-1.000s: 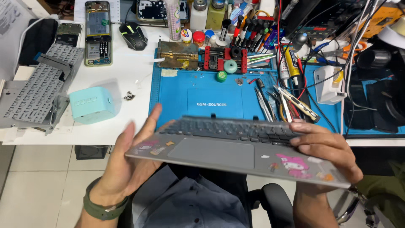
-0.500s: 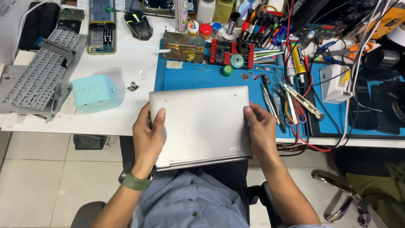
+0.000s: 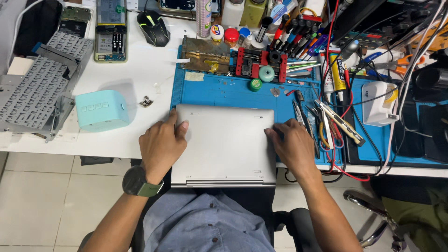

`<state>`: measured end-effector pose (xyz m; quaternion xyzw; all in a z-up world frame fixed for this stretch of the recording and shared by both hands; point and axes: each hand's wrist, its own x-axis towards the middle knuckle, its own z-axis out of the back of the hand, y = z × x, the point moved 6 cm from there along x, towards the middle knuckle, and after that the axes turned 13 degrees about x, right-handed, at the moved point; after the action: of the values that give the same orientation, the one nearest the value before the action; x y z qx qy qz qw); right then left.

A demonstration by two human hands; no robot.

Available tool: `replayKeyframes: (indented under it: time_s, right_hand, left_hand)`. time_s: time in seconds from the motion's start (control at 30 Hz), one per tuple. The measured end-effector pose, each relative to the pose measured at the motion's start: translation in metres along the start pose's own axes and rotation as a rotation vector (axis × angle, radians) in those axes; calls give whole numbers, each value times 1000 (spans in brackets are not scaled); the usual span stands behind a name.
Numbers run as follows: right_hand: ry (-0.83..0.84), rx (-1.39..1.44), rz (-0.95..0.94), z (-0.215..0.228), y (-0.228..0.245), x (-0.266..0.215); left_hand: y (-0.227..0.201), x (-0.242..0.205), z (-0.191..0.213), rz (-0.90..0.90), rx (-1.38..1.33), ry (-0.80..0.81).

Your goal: The person opens a silver laptop, removes the keyboard, and then detaches the screen assembly. They place the removed keyboard on the desk and hold the screen while the laptop powers on, displaying the Lenovo logo.

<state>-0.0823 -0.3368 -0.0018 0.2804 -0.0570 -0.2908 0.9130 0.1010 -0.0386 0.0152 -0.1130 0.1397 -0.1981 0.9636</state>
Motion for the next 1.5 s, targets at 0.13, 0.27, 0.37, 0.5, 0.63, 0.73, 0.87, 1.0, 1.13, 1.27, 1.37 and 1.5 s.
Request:
replayKeyframes:
  time_s: [0.13, 0.27, 0.37, 0.5, 0.63, 0.73, 0.87, 1.0, 1.13, 1.27, 1.37, 1.5]
  right_hand:
    - [-18, -84, 309, 1, 36, 35]
    - [101, 279, 614, -20, 85, 77]
    - [188, 393, 638, -46, 84, 103]
    - [182, 426, 657, -63, 77, 127]
    - [165, 419, 678, -74, 70, 140]
    - [166, 410, 689, -76, 68, 142]
    - [166, 430, 736, -78, 70, 141]
    - [161, 430, 751, -75, 74, 139]
    - [222, 260, 764, -74, 87, 136]
    - [244, 203, 782, -74, 90, 135]
    - [254, 213, 763, -82, 83, 141]
    - [228, 190, 758, -83, 83, 141]
  left_hand:
    - [1, 11, 0, -122, 169, 69]
    - [5, 25, -6, -188, 289, 104]
    - [-27, 38, 8, -438, 235, -402]
    - [-73, 79, -22, -663, 60, -496]
    - [-96, 102, -28, -786, 197, -579]
    - [-98, 109, -27, -814, 212, -606]
    - [-97, 110, -27, -838, 194, -658]
    - [-90, 129, -44, -898, 101, -585]
    - [-89, 134, -50, -983, 40, -549]
    - [-92, 135, -50, -1025, 146, -562]
    - [-96, 129, -50, -1043, 327, -569]
    - [-93, 119, -34, -1004, 351, -532]
